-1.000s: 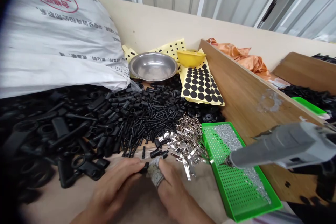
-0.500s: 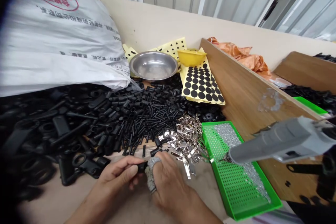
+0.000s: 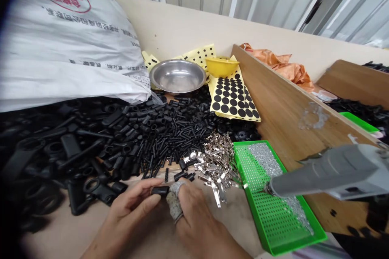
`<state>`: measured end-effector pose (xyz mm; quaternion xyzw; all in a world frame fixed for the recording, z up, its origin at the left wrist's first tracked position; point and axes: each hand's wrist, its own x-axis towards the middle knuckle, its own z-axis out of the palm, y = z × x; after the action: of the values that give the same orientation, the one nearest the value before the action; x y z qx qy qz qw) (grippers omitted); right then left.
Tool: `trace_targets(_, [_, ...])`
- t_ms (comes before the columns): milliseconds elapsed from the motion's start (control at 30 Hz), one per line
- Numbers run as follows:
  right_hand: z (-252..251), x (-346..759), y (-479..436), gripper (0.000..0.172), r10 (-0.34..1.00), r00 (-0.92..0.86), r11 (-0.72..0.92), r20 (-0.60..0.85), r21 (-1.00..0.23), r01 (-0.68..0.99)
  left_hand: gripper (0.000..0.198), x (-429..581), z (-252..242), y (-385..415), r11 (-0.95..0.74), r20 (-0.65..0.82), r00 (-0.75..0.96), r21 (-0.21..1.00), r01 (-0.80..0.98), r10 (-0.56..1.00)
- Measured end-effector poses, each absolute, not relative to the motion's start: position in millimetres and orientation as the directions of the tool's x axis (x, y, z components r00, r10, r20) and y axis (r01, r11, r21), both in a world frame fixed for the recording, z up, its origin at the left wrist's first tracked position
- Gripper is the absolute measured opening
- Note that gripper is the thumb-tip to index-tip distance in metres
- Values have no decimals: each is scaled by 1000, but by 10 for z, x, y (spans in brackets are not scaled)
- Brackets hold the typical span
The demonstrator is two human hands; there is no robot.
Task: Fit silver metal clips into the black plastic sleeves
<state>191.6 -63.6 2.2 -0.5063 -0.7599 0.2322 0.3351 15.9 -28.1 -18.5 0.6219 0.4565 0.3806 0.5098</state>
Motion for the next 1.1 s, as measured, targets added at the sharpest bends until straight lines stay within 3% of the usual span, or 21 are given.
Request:
trace_targets(100, [37, 1907, -591, 32, 883, -326, 470, 339, -620, 628, 21, 135, -148, -270, 95, -118, 321, 992, 86, 940])
trace_targets(300, [-45, 1877, -546, 23, 845, -388, 532, 368, -502, 682, 26, 127, -98, -302, 242, -229, 275, 970, -15, 934])
trace_targets(433, [0, 1854, -622, 31, 894, -322, 447, 311, -625, 640, 24, 147, -114, -324, 172, -172, 264, 985, 24, 949])
trace_targets(633, [40, 1831, -605, 20, 972, -232, 80, -23, -902, 424, 18, 128, -70, -299, -190, 102, 345, 954, 230, 933])
trace_targets(733, [6, 1847, -587, 21, 974, -219, 32, -49, -934, 356, 19, 122, -56, -301, -247, 150, 368, 941, 233, 918])
trace_targets(800, [-12, 1859, -600, 18, 983, -185, 79, -4, -897, 435, 17, 133, -63, -315, -155, 78, 354, 968, 196, 932])
trace_targets(900, [-31, 1861, -607, 21, 965, -199, 256, 170, -767, 588, 19, 177, -95, -339, 130, -132, 294, 991, 26, 946])
trace_targets(1000, [-57, 1844, -563, 21, 908, -291, 418, 301, -625, 659, 26, 237, -131, -351, 371, -321, 237, 905, -208, 917])
trace_targets(1100, [-69, 1838, -521, 17, 891, -321, 452, 320, -585, 674, 31, 275, -157, -356, 435, -375, 235, 847, -307, 897])
